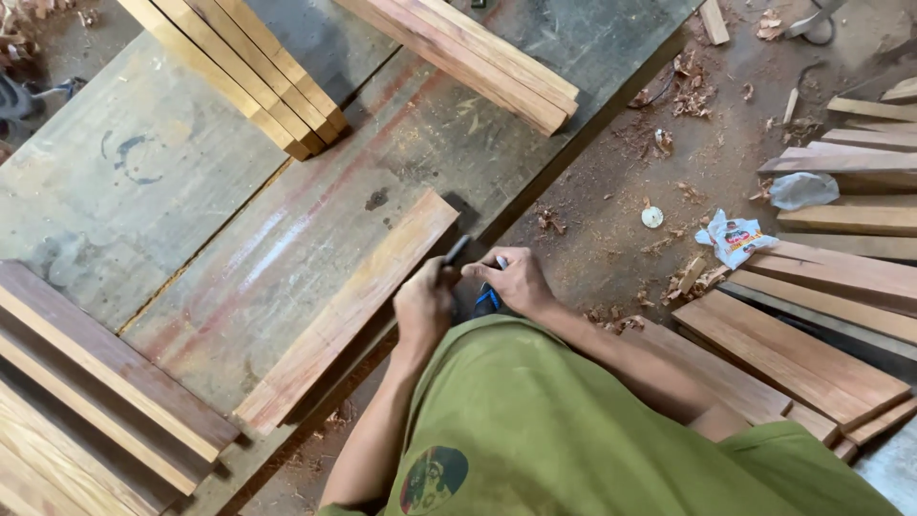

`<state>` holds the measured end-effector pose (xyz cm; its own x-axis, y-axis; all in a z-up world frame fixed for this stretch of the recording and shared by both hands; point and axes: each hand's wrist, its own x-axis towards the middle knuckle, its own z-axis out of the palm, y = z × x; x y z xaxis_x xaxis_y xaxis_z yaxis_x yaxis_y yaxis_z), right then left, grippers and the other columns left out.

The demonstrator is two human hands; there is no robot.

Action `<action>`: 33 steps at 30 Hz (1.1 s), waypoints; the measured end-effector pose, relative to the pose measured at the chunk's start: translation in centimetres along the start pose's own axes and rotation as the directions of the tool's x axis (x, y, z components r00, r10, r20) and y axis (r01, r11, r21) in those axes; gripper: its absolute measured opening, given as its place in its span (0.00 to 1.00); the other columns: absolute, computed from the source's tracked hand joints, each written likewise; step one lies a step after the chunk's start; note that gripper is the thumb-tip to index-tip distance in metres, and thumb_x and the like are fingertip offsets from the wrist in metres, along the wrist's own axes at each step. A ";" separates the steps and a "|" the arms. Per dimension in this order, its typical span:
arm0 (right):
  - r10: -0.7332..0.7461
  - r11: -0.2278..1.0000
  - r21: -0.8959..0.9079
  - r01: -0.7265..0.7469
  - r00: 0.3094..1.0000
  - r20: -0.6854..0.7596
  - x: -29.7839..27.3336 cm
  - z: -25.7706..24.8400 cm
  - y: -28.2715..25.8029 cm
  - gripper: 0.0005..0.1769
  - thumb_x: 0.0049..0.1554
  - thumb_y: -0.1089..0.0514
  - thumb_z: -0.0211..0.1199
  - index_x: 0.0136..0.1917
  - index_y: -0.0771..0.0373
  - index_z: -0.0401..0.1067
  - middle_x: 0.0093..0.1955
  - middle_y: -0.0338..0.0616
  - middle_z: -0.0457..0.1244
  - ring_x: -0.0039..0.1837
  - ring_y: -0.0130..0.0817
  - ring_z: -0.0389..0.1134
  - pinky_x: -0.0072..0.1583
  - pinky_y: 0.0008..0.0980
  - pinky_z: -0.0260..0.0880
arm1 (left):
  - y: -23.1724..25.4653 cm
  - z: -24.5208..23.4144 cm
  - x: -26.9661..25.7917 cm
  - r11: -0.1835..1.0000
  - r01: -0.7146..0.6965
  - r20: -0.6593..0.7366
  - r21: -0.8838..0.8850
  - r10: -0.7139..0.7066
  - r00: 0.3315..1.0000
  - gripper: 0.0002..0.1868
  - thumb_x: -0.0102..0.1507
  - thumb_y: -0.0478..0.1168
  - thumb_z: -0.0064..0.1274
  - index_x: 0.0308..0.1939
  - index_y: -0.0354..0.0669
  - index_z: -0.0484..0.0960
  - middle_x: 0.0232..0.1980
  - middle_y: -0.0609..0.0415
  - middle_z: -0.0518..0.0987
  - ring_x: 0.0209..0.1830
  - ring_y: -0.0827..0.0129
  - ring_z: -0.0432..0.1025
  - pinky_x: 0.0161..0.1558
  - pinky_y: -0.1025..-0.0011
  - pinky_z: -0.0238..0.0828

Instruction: The person uses a try square and a pen to mark lines on wooden planks. They repeatedly position the square on the wood and draw straight lines across the surface, then move the planks to mark additional sections.

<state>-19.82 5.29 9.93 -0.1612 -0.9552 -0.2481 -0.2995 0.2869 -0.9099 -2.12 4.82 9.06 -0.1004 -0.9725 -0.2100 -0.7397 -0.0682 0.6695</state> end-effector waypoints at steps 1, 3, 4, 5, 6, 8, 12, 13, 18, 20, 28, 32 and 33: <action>-0.001 1.000 -0.002 0.001 1.000 -0.002 0.4 -0.3 1.2 0.10 0.47 0.50 0.80 0.33 0.54 0.81 0.26 0.37 0.66 0.34 0.17 0.59 0.39 0.21 0.58 | -1.2 -1.1 0.5 1.000 -0.002 0.000 -0.003 0.002 1.000 0.09 0.69 0.52 0.47 0.44 0.64 0.83 0.32 0.56 0.84 0.41 0.53 0.80 0.45 0.54 0.77; -0.587 0.735 -0.425 0.527 0.809 -0.011 1.6 -0.5 3.7 0.31 0.46 0.35 0.77 0.54 0.56 0.78 0.42 0.41 0.66 0.47 0.38 0.69 0.59 0.37 0.66 | -3.9 -3.4 1.5 0.968 0.036 0.003 -0.249 -0.037 0.999 0.10 0.71 0.49 0.46 0.41 0.62 0.84 0.30 0.60 0.84 0.39 0.61 0.82 0.44 0.61 0.77; -0.590 0.733 -0.426 0.530 0.807 -0.012 1.8 -0.3 3.6 0.31 0.46 0.35 0.77 0.54 0.56 0.78 0.42 0.41 0.66 0.47 0.38 0.69 0.59 0.37 0.66 | -4.0 -4.9 1.9 0.968 0.033 0.000 -0.249 -0.034 0.999 0.10 0.71 0.49 0.46 0.41 0.62 0.84 0.30 0.60 0.84 0.39 0.61 0.82 0.44 0.61 0.77; -0.454 0.833 -0.314 0.455 0.887 0.082 2.0 -0.1 3.5 0.25 0.49 0.38 0.76 0.48 0.58 0.78 0.39 0.45 0.66 0.45 0.42 0.68 0.54 0.39 0.67 | -4.2 -6.2 2.3 0.928 0.079 0.038 -0.363 -0.070 0.997 0.12 0.71 0.44 0.45 0.39 0.54 0.84 0.28 0.58 0.83 0.33 0.66 0.76 0.41 0.65 0.74; -0.300 0.917 -0.211 0.338 0.934 0.193 1.5 0.1 3.7 0.20 0.52 0.41 0.75 0.42 0.59 0.78 0.36 0.49 0.67 0.43 0.47 0.67 0.50 0.40 0.68 | -4.4 -7.4 2.2 0.872 0.136 0.091 -0.469 -0.105 0.990 0.13 0.71 0.40 0.44 0.38 0.46 0.85 0.26 0.56 0.81 0.27 0.71 0.70 0.39 0.68 0.71; -0.149 0.972 -0.137 0.190 0.952 0.267 1.5 0.9 4.8 0.17 0.54 0.43 0.73 0.38 0.57 0.79 0.33 0.46 0.66 0.40 0.37 0.64 0.45 0.35 0.64 | -6.4 -8.3 3.6 0.870 0.144 0.078 -0.471 -0.121 0.989 0.13 0.70 0.40 0.46 0.36 0.45 0.85 0.24 0.56 0.81 0.22 0.72 0.69 0.34 0.70 0.69; 0.094 0.993 -0.105 -0.051 0.887 0.452 1.7 1.1 4.2 0.16 0.57 0.47 0.69 0.33 0.56 0.79 0.29 0.43 0.66 0.36 0.29 0.61 0.40 0.31 0.62 | -10.5 -8.7 5.6 0.879 0.178 0.026 -0.443 -0.186 0.982 0.12 0.68 0.41 0.50 0.34 0.46 0.87 0.22 0.57 0.82 0.15 0.73 0.70 0.27 0.75 0.67; 0.097 0.993 -0.103 -0.056 0.888 0.450 1.4 0.9 4.6 0.16 0.57 0.47 0.69 0.33 0.56 0.79 0.29 0.43 0.66 0.36 0.29 0.61 0.40 0.31 0.62 | -10.4 -9.0 5.6 0.879 0.180 0.030 -0.441 -0.186 0.982 0.12 0.68 0.41 0.50 0.34 0.46 0.87 0.22 0.57 0.82 0.15 0.73 0.70 0.27 0.75 0.67; 0.131 0.990 -0.086 -0.110 0.945 0.301 1.0 1.2 7.3 0.16 0.62 0.51 0.62 0.35 0.57 0.78 0.28 0.41 0.68 0.35 0.29 0.64 0.41 0.29 0.66 | -9.8 -8.1 6.7 0.873 0.162 -0.054 -0.459 -0.210 0.976 0.16 0.68 0.47 0.54 0.27 0.48 0.86 0.18 0.55 0.79 0.14 0.73 0.69 0.26 0.77 0.65; 0.119 0.991 -0.091 -0.100 0.964 0.238 1.0 0.8 8.4 0.18 0.64 0.49 0.60 0.35 0.56 0.77 0.29 0.40 0.67 0.35 0.29 0.63 0.41 0.29 0.67 | -10.7 -5.7 7.4 0.851 0.031 -0.234 -0.523 -0.179 0.956 0.16 0.71 0.50 0.48 0.43 0.40 0.81 0.33 0.47 0.80 0.26 0.67 0.72 0.36 0.70 0.68; -0.061 0.906 -0.424 -0.001 0.989 -0.133 2.1 -1.7 11.9 0.18 0.67 0.47 0.56 0.37 0.52 0.74 0.30 0.42 0.66 0.39 0.43 0.70 0.44 0.38 0.70 | -11.1 -0.9 3.8 0.948 0.008 -0.088 0.319 0.021 0.996 0.68 0.37 0.70 0.72 0.73 0.39 0.64 0.61 0.38 0.74 0.59 0.44 0.72 0.63 0.46 0.68; -0.122 0.940 -0.337 0.042 0.968 -0.221 2.3 -1.8 8.4 0.21 0.69 0.51 0.54 0.35 0.60 0.71 0.28 0.51 0.64 0.36 0.48 0.68 0.43 0.43 0.69 | -15.8 2.6 4.7 0.876 -0.008 -0.087 0.483 0.057 0.995 0.51 0.41 0.49 0.68 0.66 0.46 0.65 0.50 0.50 0.74 0.53 0.54 0.72 0.57 0.57 0.69; -0.095 0.959 -0.281 0.028 0.969 -0.229 2.3 -1.6 7.2 0.22 0.69 0.51 0.53 0.35 0.60 0.70 0.27 0.50 0.63 0.34 0.44 0.66 0.42 0.42 0.68 | -17.0 3.5 4.9 0.880 0.001 -0.109 0.474 0.058 0.992 0.46 0.41 0.52 0.66 0.62 0.47 0.69 0.47 0.51 0.74 0.51 0.55 0.72 0.56 0.58 0.69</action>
<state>-23.85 5.25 3.38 -0.3432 -0.9360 -0.0778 -0.5557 0.2692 -0.7866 7.61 2.01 -5.80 -0.0699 -0.9933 -0.0920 -0.9669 0.0448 0.2514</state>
